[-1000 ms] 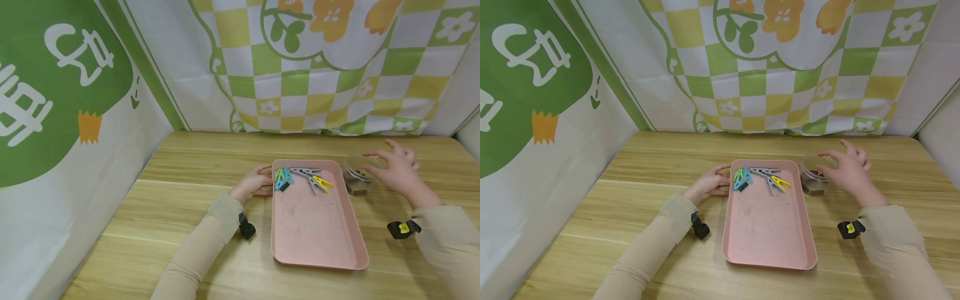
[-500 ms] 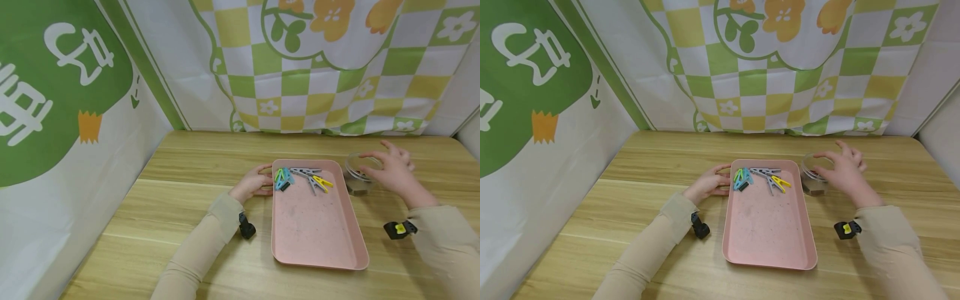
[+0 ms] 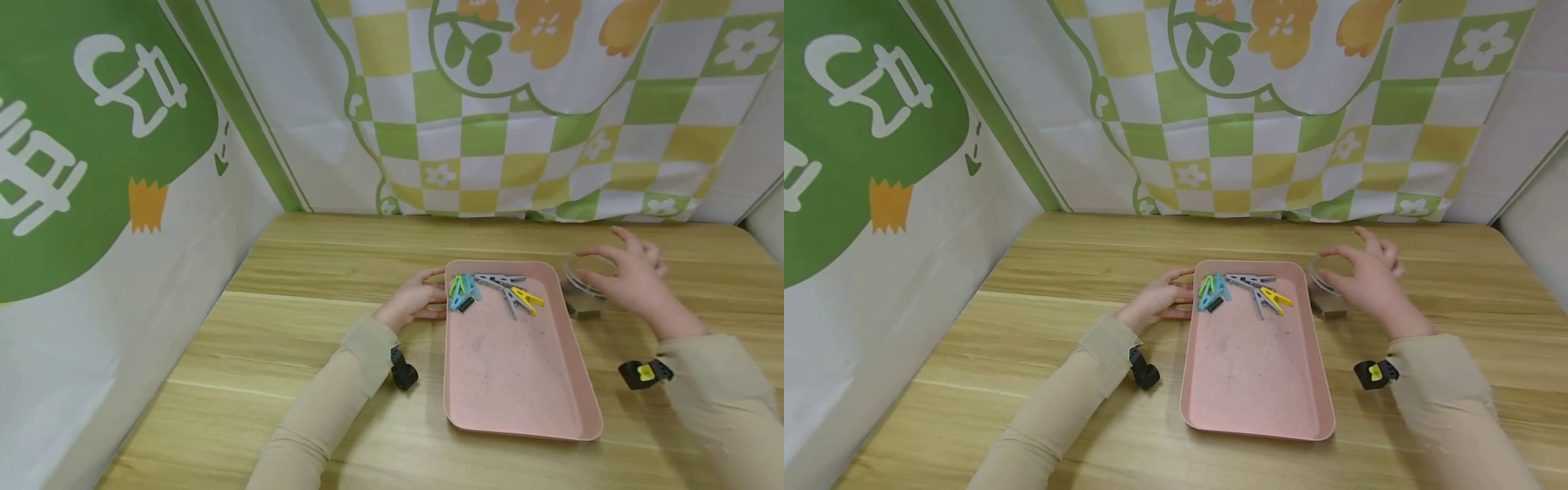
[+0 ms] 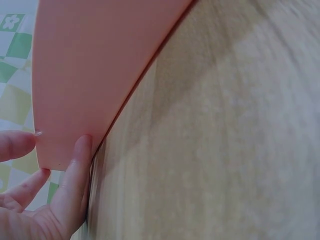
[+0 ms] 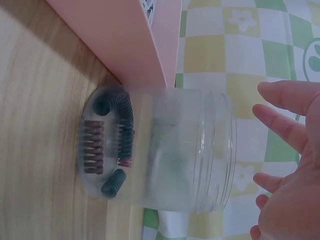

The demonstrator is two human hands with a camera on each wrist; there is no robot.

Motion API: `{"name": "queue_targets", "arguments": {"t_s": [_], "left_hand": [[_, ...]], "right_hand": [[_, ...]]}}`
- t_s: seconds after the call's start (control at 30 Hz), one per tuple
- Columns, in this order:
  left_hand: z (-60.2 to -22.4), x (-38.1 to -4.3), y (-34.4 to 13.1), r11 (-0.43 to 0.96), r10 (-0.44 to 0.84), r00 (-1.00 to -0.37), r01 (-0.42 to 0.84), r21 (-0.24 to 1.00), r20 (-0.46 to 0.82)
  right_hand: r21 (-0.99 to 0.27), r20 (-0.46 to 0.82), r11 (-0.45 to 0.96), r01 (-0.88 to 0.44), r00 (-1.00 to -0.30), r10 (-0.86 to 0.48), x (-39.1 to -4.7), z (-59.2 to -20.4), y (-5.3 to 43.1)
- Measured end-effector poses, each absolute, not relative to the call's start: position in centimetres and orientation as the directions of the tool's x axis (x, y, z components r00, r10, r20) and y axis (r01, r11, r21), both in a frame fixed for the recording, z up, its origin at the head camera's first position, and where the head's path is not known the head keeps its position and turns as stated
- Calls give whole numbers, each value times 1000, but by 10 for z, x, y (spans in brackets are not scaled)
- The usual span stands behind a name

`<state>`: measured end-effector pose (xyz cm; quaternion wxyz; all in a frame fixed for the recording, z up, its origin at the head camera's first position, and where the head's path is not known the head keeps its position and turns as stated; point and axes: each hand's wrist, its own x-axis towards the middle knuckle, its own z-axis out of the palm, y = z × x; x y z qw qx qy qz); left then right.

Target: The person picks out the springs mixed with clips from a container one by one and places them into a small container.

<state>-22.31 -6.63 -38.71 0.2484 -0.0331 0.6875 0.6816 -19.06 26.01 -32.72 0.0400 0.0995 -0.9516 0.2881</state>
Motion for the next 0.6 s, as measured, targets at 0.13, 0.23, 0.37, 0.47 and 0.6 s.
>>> {"name": "queue_targets", "arguments": {"t_s": [0.13,0.23,0.37,0.47,0.6], "left_hand": [[-388,-224,-66,62,290,-873,-391,918,-392],[-388,-224,-66,60,290,-873,-393,917,-393],[-389,-224,-66,58,291,-875,-388,920,-387],[-390,-224,-66,57,288,-875,-390,919,-389],[-390,-224,-65,59,282,-876,-391,919,-391]], "right_hand": [[-544,127,811,-214,-977,-173,-191,-325,257],[-545,129,809,-221,-975,-179,-191,-324,253],[-541,136,805,-243,-970,-201,-191,-320,246],[-539,129,804,-251,-968,-216,-191,-316,238],[-525,99,811,-258,-965,-243,-190,-311,222]]}}
